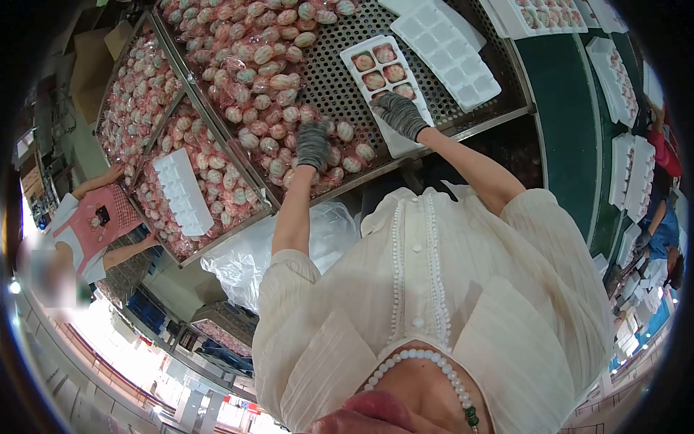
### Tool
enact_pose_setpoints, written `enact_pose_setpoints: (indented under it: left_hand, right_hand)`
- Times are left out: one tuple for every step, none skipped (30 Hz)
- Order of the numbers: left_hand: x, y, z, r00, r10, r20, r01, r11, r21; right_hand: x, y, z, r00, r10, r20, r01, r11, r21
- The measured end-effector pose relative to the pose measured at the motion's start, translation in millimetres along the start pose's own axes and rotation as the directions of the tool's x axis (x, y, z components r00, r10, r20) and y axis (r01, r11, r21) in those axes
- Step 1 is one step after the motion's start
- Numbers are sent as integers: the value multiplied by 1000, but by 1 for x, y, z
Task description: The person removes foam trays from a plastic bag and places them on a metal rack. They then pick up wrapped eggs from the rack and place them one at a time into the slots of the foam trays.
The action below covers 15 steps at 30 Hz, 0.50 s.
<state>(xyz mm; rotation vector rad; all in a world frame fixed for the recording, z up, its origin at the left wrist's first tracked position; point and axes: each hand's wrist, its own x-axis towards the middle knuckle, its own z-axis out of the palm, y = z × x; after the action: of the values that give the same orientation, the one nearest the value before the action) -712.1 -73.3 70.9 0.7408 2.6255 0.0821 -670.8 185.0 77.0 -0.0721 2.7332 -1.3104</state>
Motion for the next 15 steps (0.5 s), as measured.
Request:
enact_pose_setpoints:
  left_hand:
    - [-3, 5, -1, 997, 70, -33, -70, 997, 15]
    - [1, 7, 3, 996, 81, -32, -80, 996, 24]
    - [6, 11, 3, 1000, 29, 9, -30, 997, 70]
    - [11, 15, 4, 999, -23, 43, 18, 993, 117]
    - [20, 21, 4, 988, -90, 125, 66, 981, 181]
    - [25, 18, 6, 989, -81, 121, 58, 981, 184]
    - [29, 15, 8, 995, -59, 81, 45, 986, 162]
    - [31, 14, 12, 998, -41, 43, 35, 990, 136]
    - [27, 13, 8, 996, -65, -53, 65, 998, 13]
    - [19, 14, 4, 996, -69, -51, 69, 998, 9]
    - [10, 14, -1, 982, -118, -149, 91, 979, -180]
    - [5, 14, -7, 955, -182, -236, 88, 928, -361]
    - [4, 7, 7, 914, -136, -382, -5, 939, -345]
    - [3, 7, 11, 914, -134, -382, -6, 940, -342]
    - [-1, 10, 14, 912, -358, -202, 18, 526, -850]
  right_hand:
    - [0, -3, 1, 999, 31, 17, -30, 999, -23]
    - [1, -4, 2, 999, 35, 4, -35, 999, -19]
    - [0, -5, 3, 999, 27, 40, -25, 998, -56]
    - [0, -5, 3, 997, 20, 74, -13, 995, -96]
    - [-2, -5, 2, 996, 1, 88, 7, 996, -91]
    - [-3, -6, 1, 997, 4, 78, 4, 996, -93]
    - [-4, -6, -1, 991, 12, 133, 2, 994, -106]
    - [-7, -5, -3, 981, 21, 195, 3, 993, -120]
    - [-9, -4, -5, 982, 6, 187, 15, 994, -110]
    - [-11, -3, -7, 981, 6, 192, 16, 994, -110]
    - [-12, -1, -8, 983, 30, 182, -7, 992, -129]
    - [-12, -2, -9, 985, 53, 167, -29, 989, -146]
    - [-10, -4, -7, 985, 51, 164, -27, 989, -142]
    - [-9, -6, -3, 992, 67, 110, -84, 983, 165]
    - [-8, -10, 1, 993, 100, 66, -119, 881, 458]
